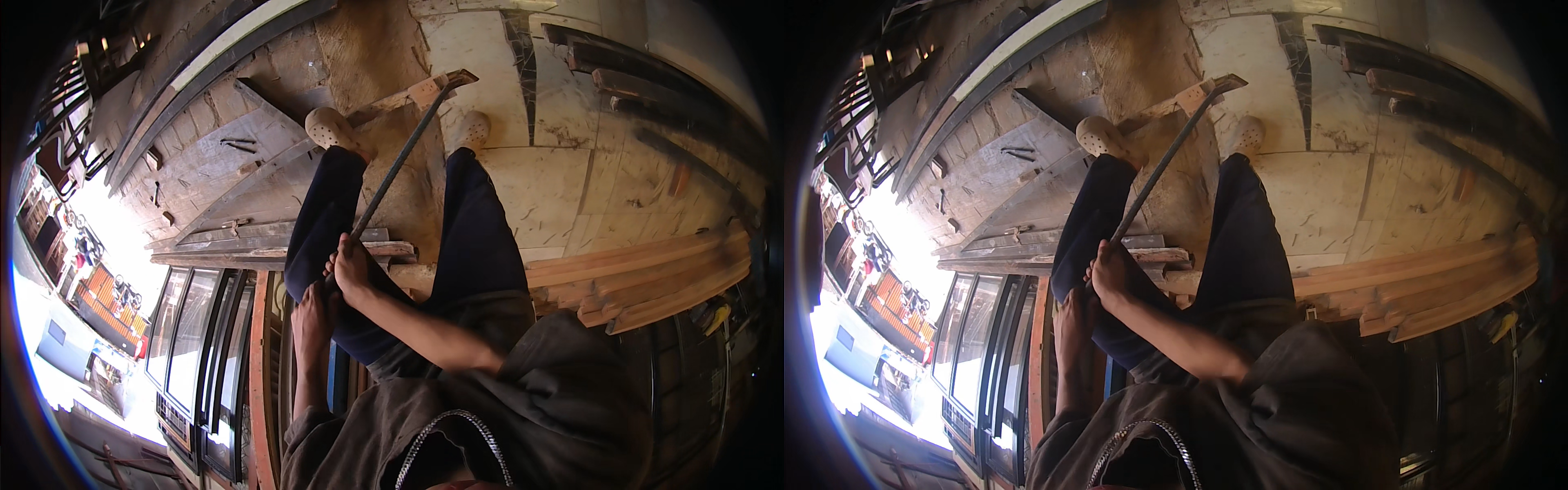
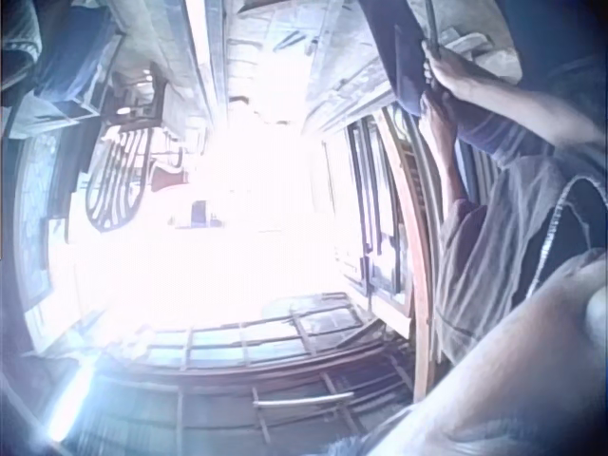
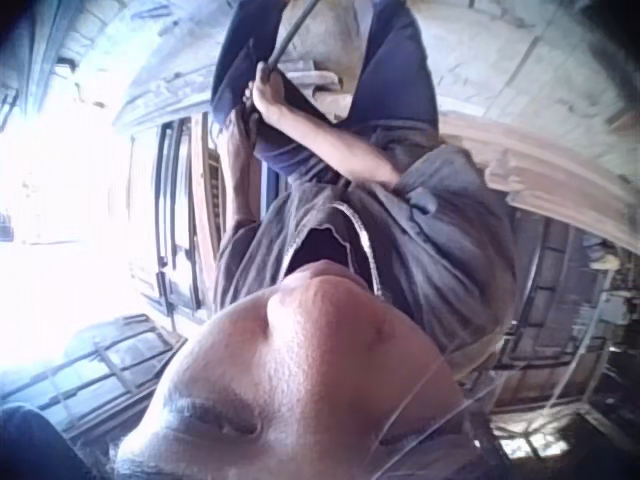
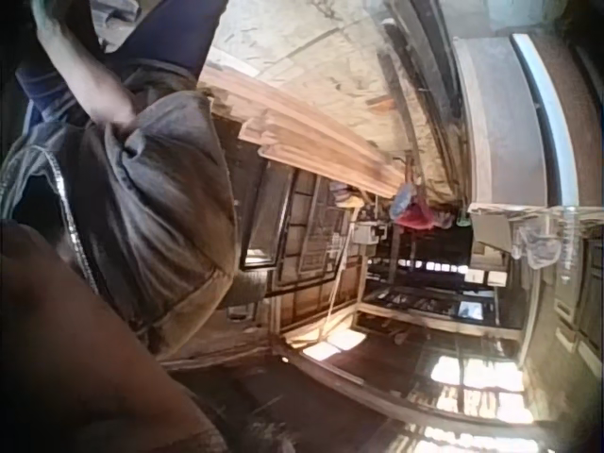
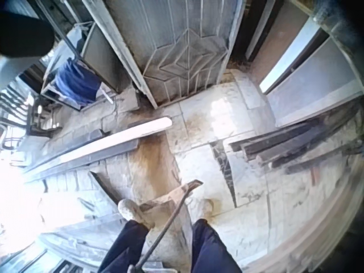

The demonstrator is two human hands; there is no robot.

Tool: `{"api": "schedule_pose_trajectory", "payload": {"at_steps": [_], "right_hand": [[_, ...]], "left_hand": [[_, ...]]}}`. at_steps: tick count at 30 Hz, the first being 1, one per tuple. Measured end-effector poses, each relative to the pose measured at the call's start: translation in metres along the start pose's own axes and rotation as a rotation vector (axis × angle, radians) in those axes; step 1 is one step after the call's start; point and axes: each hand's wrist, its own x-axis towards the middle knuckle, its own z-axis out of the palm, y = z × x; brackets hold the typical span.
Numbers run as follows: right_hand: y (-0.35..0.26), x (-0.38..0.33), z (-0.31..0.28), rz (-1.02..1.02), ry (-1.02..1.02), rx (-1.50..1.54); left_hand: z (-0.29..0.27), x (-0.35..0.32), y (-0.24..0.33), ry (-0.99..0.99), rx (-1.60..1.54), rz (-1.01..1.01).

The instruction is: The person uses a crowbar and hammer to pry and break apart wooden planks and debris on a cluttered floor. They repeatedly insert the crowbar under the wood, lever it to loosen pieces, and strike with the hammer to remove sections.

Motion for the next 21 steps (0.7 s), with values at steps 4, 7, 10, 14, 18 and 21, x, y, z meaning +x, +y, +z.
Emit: {"api": "schedule_pose_trajectory", "payload": {"at_steps": [4,7,10,14,18,21], "right_hand": [[0.027,0.045,0.008,-0.073,-0.035,-0.039],[0.04,0.071,0.014,-0.152,-0.056,-0.077],[0.045,0.081,0.025,-0.173,-0.085,0.001],[0.035,0.126,0.029,-0.179,-0.134,0.384],[0.012,0.147,0.056,-0.179,-0.016,0.365],[0.019,0.172,0.074,-0.239,0.06,0.339]], "left_hand": [[0.02,0.041,-0.044,0.036,0.036,-0.041],[0.024,0.062,-0.073,0.049,0.052,-0.018],[0.016,0.076,-0.091,-0.018,0.016,-0.001],[0.022,0.096,-0.124,-0.037,-0.059,0.087],[0.008,0.12,-0.15,-0.043,-0.097,0.16],[0.003,0.15,-0.179,-0.077,-0.162,0.221]]}}
